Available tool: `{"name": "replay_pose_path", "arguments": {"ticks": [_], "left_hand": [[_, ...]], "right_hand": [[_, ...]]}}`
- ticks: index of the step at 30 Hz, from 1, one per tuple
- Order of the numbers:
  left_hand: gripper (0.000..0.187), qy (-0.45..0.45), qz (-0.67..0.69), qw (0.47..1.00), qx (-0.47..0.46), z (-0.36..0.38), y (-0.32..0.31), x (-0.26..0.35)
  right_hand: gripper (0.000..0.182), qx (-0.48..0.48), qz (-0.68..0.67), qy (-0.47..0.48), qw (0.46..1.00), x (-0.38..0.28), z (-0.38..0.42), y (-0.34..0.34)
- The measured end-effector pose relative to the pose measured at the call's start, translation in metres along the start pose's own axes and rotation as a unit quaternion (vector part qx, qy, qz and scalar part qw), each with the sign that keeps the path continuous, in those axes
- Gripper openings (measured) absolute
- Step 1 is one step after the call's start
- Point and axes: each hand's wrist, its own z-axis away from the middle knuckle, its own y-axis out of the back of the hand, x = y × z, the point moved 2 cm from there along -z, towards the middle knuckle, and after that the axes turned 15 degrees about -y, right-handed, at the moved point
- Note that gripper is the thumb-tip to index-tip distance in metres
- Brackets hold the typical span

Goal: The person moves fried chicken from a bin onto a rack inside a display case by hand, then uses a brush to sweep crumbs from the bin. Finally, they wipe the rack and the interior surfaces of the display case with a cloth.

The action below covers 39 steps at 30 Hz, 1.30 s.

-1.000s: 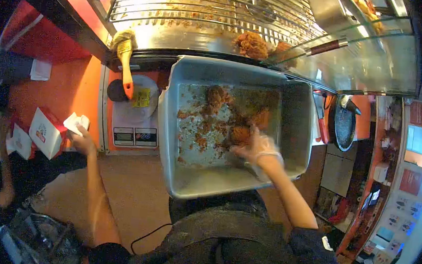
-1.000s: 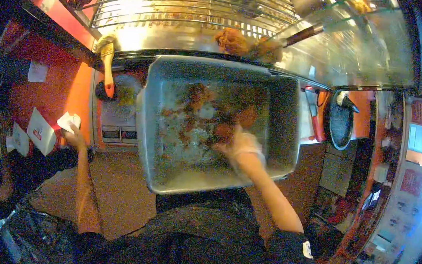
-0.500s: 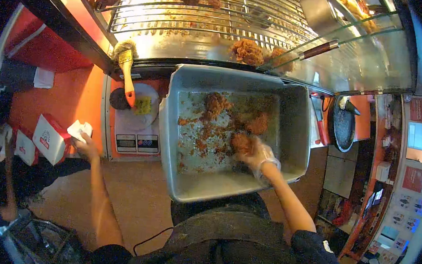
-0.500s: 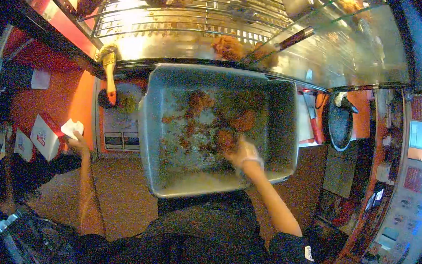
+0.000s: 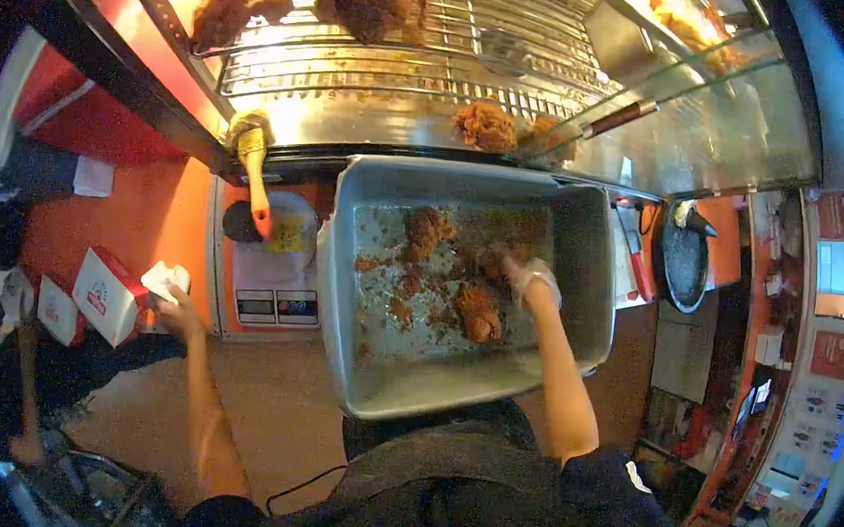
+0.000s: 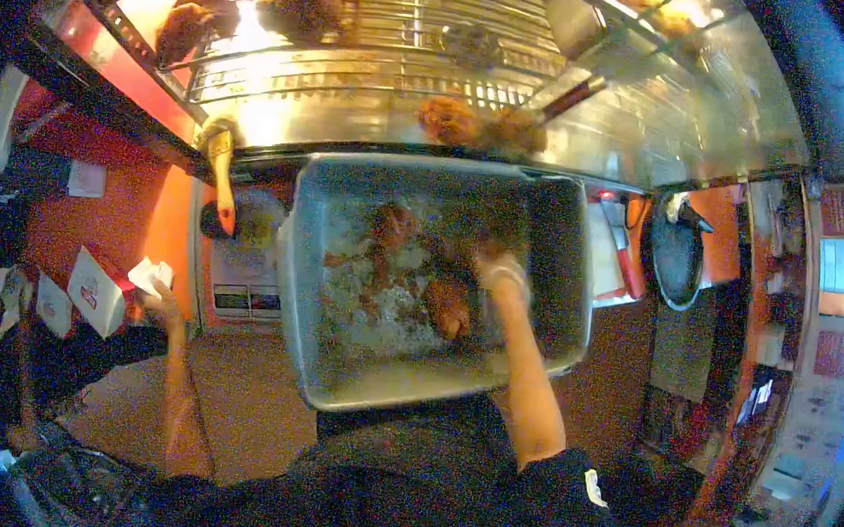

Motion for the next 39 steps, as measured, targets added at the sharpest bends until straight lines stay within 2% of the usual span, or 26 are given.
{"name": "replay_pose_path", "arguments": {"ticks": [2, 3, 6, 7, 9, 10, 11, 12, 13, 14, 15, 16, 17, 19, 20, 23, 26, 29, 33, 35, 38, 39], "left_hand": [[0.038, -0.021, -0.023, 1.000, 0.003, 0.003, -0.005, -0.019], [0.038, -0.020, -0.017, 1.000, 0.007, 0.006, -0.009, -0.031], [0.037, -0.024, -0.028, 0.999, 0.003, 0.007, -0.009, -0.030], [0.037, -0.028, -0.036, 0.999, -0.003, 0.007, -0.007, -0.025], [0.037, -0.032, -0.035, 0.999, -0.002, 0.007, -0.006, -0.020], [0.037, -0.035, -0.034, 0.999, -0.001, 0.008, -0.008, -0.021], [0.039, -0.006, -0.016, 1.000, 0.016, 0.009, -0.013, -0.032], [0.038, -0.008, -0.019, 1.000, 0.014, 0.010, -0.014, -0.035], [0.038, -0.010, -0.020, 1.000, 0.012, 0.010, -0.013, -0.036], [0.038, -0.012, -0.021, 1.000, 0.011, 0.010, -0.015, -0.037], [0.037, -0.017, -0.016, 0.999, 0.021, 0.012, -0.020, -0.045], [0.037, -0.022, -0.012, 0.999, 0.032, 0.015, -0.027, -0.061], [0.037, -0.026, -0.009, 0.999, 0.044, 0.016, -0.030, -0.070], [0.037, -0.027, -0.016, 0.999, 0.031, 0.011, -0.023, -0.057], [0.036, -0.026, -0.019, 0.999, 0.024, 0.010, -0.019, -0.047], [0.037, -0.067, -0.031, 0.997, 0.031, 0.002, -0.005, -0.010], [0.039, 0.008, -0.023, 0.999, 0.020, -0.001, 0.003, 0.019], [0.041, -0.035, -0.079, 0.996, 0.026, 0.000, 0.003, 0.012], [0.039, -0.007, 0.008, 1.000, 0.023, 0.012, -0.013, -0.027], [0.038, -0.018, 0.014, 0.999, 0.031, 0.014, -0.023, -0.048], [0.036, -0.001, -0.025, 1.000, -0.009, 0.005, -0.007, -0.012], [0.036, -0.013, -0.026, 1.000, 0.003, 0.003, -0.008, -0.013]], "right_hand": [[0.067, -0.020, 0.015, 0.000, 1.000, 0.000, -0.010, -0.010], [0.079, -0.036, 0.001, -0.029, 0.999, 0.011, -0.047, -0.035], [0.073, 0.041, -0.037, 0.108, 0.993, 0.029, -0.031, -0.029], [0.064, 0.046, -0.060, 0.118, 0.990, 0.032, -0.028, -0.026], [0.065, -0.073, -0.184, 0.144, 0.970, 0.024, -0.004, -0.009], [0.066, -0.132, -0.244, 0.155, 0.948, 0.017, 0.019, 0.007], [0.057, -0.142, -0.310, 0.221, 0.914, 0.006, 0.042, 0.023], [0.050, -0.230, -0.414, 0.218, 0.854, -0.003, 0.054, 0.029], [0.042, -0.233, -0.446, 0.299, 0.811, -0.018, 0.080, 0.052], [0.042, -0.276, -0.482, 0.312, 0.771, -0.034, 0.112, 0.071], [0.046, -0.215, -0.457, 0.393, 0.769, -0.051, 0.122, 0.088], [0.049, -0.234, -0.456, 0.428, 0.745, -0.066, 0.143, 0.108], [0.048, -0.241, -0.383, 0.467, 0.760, -0.085, 0.136, 0.121], [0.045, 0.001, -0.377, 0.581, 0.721, -0.125, 0.124, 0.138], [0.044, 0.060, -0.331, 0.558, 0.759, -0.134, 0.136, 0.150], [0.045, 0.160, -0.312, 0.586, 0.730, -0.177, 0.115, 0.172], [0.046, 0.208, -0.303, 0.598, 0.712, -0.222, 0.077, 0.192], [0.049, 0.224, -0.290, 0.604, 0.708, -0.268, 0.023, 0.211], [0.054, 0.220, -0.268, 0.633, 0.692, -0.305, -0.061, 0.211], [0.050, 0.240, -0.251, 0.600, 0.720, -0.300, -0.040, 0.211], [0.044, 0.274, -0.229, 0.568, 0.741, -0.291, -0.018, 0.207], [0.042, 0.283, -0.223, 0.561, 0.745, -0.287, -0.013, 0.204]]}}
